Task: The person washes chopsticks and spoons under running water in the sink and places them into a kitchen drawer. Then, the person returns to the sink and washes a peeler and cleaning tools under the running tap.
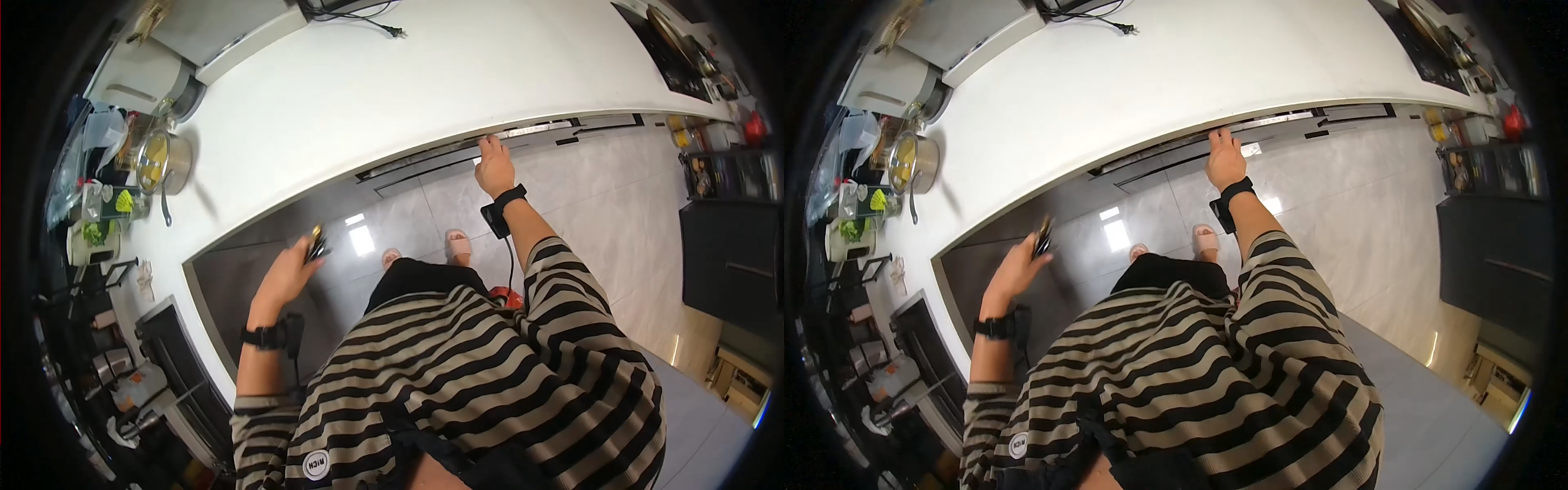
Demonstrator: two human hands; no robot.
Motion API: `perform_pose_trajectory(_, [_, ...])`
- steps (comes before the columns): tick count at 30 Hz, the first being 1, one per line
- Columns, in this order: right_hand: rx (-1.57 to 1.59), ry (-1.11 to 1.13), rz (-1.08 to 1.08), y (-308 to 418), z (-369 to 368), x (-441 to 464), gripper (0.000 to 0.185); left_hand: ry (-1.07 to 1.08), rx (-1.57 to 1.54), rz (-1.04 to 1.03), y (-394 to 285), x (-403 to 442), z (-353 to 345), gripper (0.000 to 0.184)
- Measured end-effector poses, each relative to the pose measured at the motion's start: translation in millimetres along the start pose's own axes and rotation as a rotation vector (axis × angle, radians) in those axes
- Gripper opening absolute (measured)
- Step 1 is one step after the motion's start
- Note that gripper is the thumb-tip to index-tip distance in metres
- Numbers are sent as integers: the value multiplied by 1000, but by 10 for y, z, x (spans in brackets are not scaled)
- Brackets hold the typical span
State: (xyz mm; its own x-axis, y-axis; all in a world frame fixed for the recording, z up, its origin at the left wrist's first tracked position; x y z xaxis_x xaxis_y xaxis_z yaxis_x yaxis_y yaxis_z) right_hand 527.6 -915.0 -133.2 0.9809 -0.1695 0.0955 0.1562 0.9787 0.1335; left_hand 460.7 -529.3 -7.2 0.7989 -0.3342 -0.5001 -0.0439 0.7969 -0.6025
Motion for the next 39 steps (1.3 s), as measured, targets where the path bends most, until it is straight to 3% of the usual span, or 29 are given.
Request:
perform_pose_trajectory(7, [190, 98, 118, -252, 182, -382, 29, 134, -6, -266, -1190, 770, -647, 30])
perform_pose_trajectory(17, [274, 312, 382, -588, 428, -929, 15, 323, 131, -397, -1931, 1973, -1803, 39])
perform_pose_trajectory(21, [332, 351, 463, -660, 459, -1039, 16, 272, 153, -384, -2081, 2436, -2231, 37])
perform_pose_trajectory(25, [417, 367, 412, -750, 469, -1095, 19, 260, 171, -323, -2178, 2743, -2445, 33])
perform_pose_trajectory(27, [440, 386, 427, -781, 423, -1107, 21, 280, 167, -280, -2185, 2795, -2570, 32])
perform_pose_trajectory(30, [443, 416, 416, -815, 393, -1124, 19, 381, 173, -389, -2099, 2755, -2939, 33])
perform_pose_trajectory(34, [469, 440, 441, -838, 395, -1098, 23, 469, 227, -313, -2066, 2683, -3178, 32])
perform_pose_trajectory(39, [516, 399, 414, -939, 438, -1104, 25, 446, 62, -363, -2197, 2600, -3038, 47])
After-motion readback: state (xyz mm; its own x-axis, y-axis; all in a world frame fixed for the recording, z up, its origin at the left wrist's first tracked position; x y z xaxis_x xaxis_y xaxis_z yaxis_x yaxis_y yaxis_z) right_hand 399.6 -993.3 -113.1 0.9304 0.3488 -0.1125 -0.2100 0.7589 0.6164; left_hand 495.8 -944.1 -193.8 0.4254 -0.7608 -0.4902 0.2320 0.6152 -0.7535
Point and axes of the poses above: each hand's wrist, its own x-axis towards the middle knuckle, its own z-axis out of the back of the hand, y = z × x, the point moved 6 cm from there along x, towards the middle knuckle, and after that the axes turned 11 degrees about -x, right-handed, at the moved point
